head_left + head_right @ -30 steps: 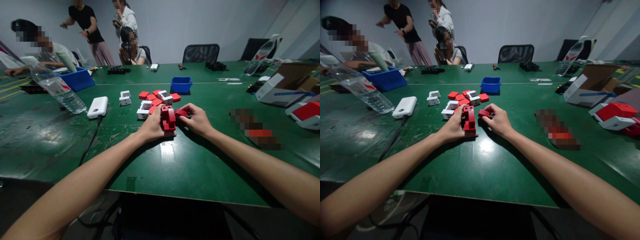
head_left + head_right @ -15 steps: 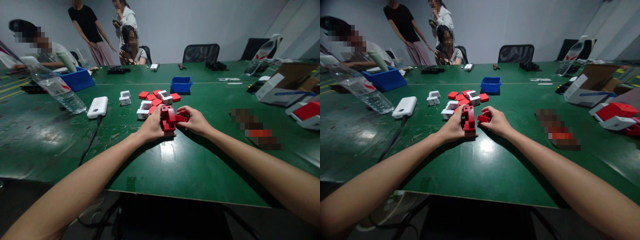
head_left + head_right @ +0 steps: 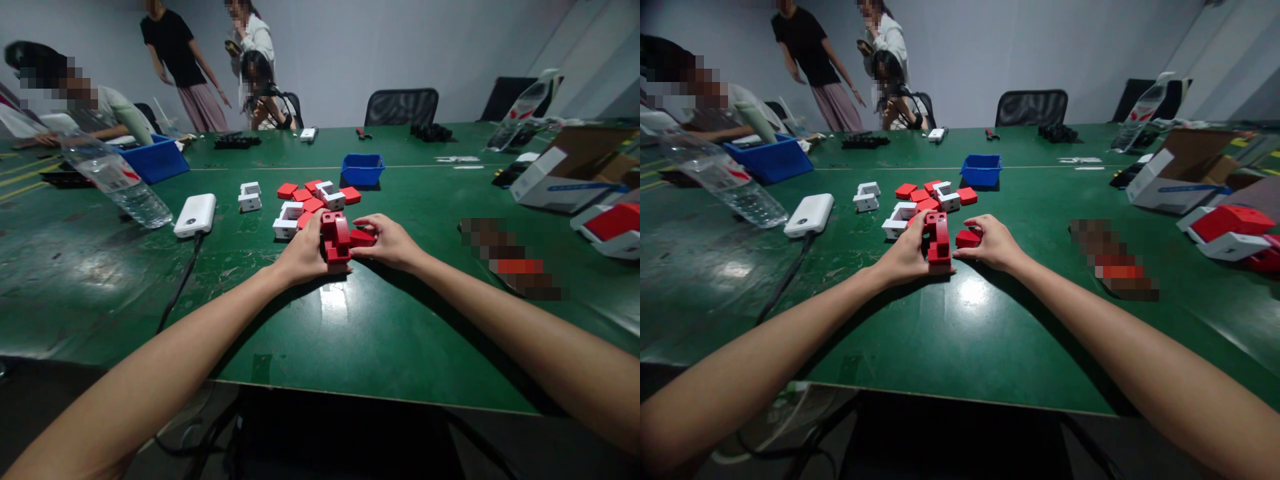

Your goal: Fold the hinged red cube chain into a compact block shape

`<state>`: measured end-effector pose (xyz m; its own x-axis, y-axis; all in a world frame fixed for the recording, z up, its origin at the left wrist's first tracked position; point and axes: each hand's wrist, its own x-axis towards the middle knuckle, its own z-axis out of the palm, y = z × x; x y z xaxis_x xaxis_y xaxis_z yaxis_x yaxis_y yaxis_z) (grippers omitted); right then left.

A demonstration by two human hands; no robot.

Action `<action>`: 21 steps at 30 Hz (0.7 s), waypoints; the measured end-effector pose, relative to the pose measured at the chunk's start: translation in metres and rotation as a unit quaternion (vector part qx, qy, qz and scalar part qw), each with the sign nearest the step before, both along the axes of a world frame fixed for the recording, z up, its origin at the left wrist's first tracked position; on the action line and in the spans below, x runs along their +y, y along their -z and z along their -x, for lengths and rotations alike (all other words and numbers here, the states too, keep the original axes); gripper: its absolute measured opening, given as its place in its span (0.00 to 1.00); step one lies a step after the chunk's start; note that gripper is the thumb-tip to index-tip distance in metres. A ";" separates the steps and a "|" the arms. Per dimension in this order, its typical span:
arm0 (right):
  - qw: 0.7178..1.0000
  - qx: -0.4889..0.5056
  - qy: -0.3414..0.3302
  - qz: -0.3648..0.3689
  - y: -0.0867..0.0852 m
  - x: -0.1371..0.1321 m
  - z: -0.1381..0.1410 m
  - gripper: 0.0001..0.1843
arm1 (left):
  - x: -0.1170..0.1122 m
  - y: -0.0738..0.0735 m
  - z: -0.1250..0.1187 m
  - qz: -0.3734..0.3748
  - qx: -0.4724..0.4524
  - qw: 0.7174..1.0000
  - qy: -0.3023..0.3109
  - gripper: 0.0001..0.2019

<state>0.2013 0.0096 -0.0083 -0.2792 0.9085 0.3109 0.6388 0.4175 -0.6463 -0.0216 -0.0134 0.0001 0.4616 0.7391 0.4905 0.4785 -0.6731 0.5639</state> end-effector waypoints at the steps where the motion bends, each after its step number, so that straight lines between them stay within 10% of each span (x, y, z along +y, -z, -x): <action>1: 1.000 -0.004 0.004 -0.003 0.000 0.000 0.000 0.36 | 0.000 0.000 0.000 -0.001 0.000 1.000 0.000 0.49; 21: 0.994 -0.007 0.003 -0.105 -0.004 -0.008 0.003 0.22 | 0.000 -0.002 0.000 0.007 -0.001 1.000 0.005 0.50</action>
